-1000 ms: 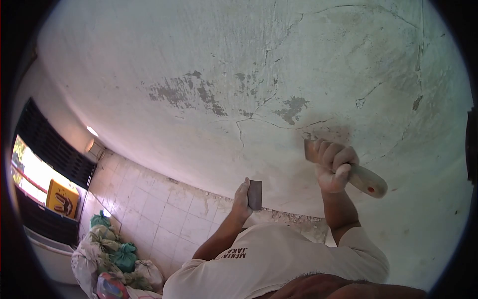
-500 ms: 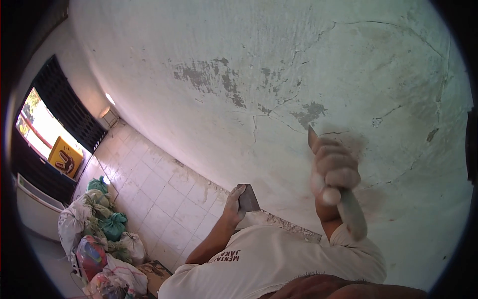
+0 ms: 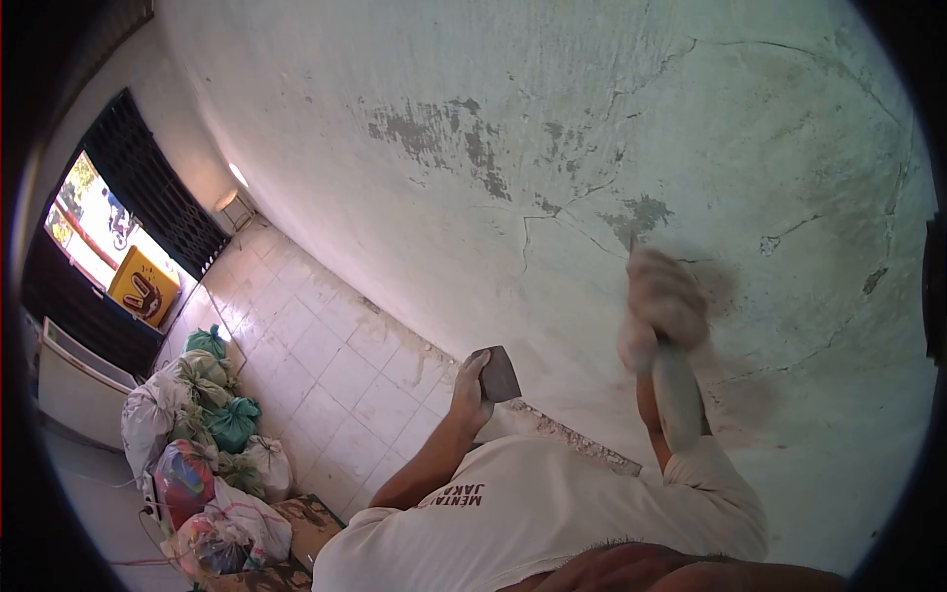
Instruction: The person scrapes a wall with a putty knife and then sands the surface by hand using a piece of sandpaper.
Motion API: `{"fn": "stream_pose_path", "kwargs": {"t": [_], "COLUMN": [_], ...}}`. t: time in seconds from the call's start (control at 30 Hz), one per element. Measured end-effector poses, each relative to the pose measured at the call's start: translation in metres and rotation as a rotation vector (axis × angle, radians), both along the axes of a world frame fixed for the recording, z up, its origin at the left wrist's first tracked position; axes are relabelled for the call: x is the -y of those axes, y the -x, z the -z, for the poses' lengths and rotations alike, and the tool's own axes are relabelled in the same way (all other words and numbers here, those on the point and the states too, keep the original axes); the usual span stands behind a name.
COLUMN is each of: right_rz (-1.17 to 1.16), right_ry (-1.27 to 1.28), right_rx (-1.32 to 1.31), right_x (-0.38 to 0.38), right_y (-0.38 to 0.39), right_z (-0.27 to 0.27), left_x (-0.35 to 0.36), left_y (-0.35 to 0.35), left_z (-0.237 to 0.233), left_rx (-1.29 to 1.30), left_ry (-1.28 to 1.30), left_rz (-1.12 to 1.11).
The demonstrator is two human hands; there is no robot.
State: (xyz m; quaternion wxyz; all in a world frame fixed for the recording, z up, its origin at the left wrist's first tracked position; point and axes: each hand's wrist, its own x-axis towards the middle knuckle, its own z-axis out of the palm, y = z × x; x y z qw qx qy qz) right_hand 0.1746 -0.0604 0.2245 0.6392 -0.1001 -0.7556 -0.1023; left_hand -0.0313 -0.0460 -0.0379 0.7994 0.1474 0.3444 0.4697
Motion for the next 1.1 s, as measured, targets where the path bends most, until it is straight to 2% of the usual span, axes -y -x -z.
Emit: {"fn": "stream_pose_path", "kwargs": {"t": [0.03, 0.07, 0.13, 0.23, 0.3, 0.33, 0.4, 0.43, 0.47, 0.57, 0.6, 0.67, 0.73, 0.77, 0.8, 0.83, 0.87, 0.93, 1.0, 1.03, 1.1], "right_rz": [-0.04, -0.192, 0.259, -0.122, -0.234, -0.171, -0.276, -0.32, -0.286, -0.183, -0.151, -0.079, 0.008, 0.052, 0.066, 0.078, 0.091, 0.142, 0.171, 0.189, 0.219], "right_ry": [-0.011, -0.072, -0.133, 0.326, 0.371, 0.426, 0.34, 0.297, 0.33, 0.43, 0.463, 0.505, 0.56, 0.586, 0.59, 0.59, 0.588, 0.631, 0.721, 0.746, 0.797], "right_rx": [-0.026, -0.019, 0.004, -0.114, -0.179, -0.328, -0.289, -0.273, -0.302, -0.375, -0.394, -0.404, -0.422, -0.432, -0.456, -0.479, -0.504, -0.547, -0.623, -0.641, -0.664], "right_x": [0.009, 0.013, -0.014, -0.03, -0.024, -0.01, 0.006, 0.014, 0.021, 0.044, 0.054, 0.07, 0.086, 0.093, 0.099, 0.103, 0.107, 0.119, 0.131, 0.137, 0.144], "right_y": [0.004, 0.005, -0.022, -0.022, -0.025, -0.011, -0.011, -0.012, -0.014, -0.024, -0.027, -0.035, -0.038, -0.038, -0.038, -0.038, -0.038, -0.04, -0.042, -0.042, -0.044], "right_z": [0.002, -0.002, 0.027, 0.029, 0.047, 0.054, 0.058, 0.061, 0.069, 0.104, 0.113, 0.129, 0.135, 0.138, 0.141, 0.143, 0.147, 0.158, 0.172, 0.178, 0.186], "left_x": [-0.003, -0.005, -0.002, 0.002, -0.003, -0.008, -0.018, -0.028, -0.042, -0.069, -0.078, -0.088, -0.111, -0.108, -0.096, -0.09, -0.074, -0.048, -0.035, -0.041, -0.047], "left_y": [-0.001, -0.002, -0.003, -0.006, -0.009, -0.009, -0.011, -0.013, -0.01, -0.028, -0.034, -0.066, -0.095, -0.118, -0.142, -0.169, -0.172, -0.174, -0.171, -0.172, -0.163], "left_z": [0.002, 0.004, 0.004, -0.01, -0.022, -0.03, -0.049, -0.059, -0.055, -0.121, -0.145, -0.196, -0.22, -0.229, -0.237, -0.221, -0.209, -0.174, -0.126, -0.116, -0.128], "left_rx": [0.013, 0.026, 0.033, 0.004, -0.018, -0.016, -0.022, -0.025, -0.166, -0.6, -0.649, -0.511, -0.576, -0.654, -1.131, -1.074, -1.104, -1.133, -1.221, -1.236, -1.271], "left_ry": [0.006, 0.013, 0.018, -0.015, -0.065, -0.133, -0.249, -0.355, -0.499, -0.93, -1.068, -1.265, -1.645, -1.72, -1.685, -1.719, -1.784, -1.826, -2.034, -2.054, -2.084], "left_rz": [-0.021, -0.041, -0.082, -0.181, -0.304, -0.361, -0.452, -0.496, -0.483, -0.63, -0.641, -0.753, -0.72, -0.692, -0.673, -0.782, -0.676, -0.315, -0.179, -0.187, -0.216]}}
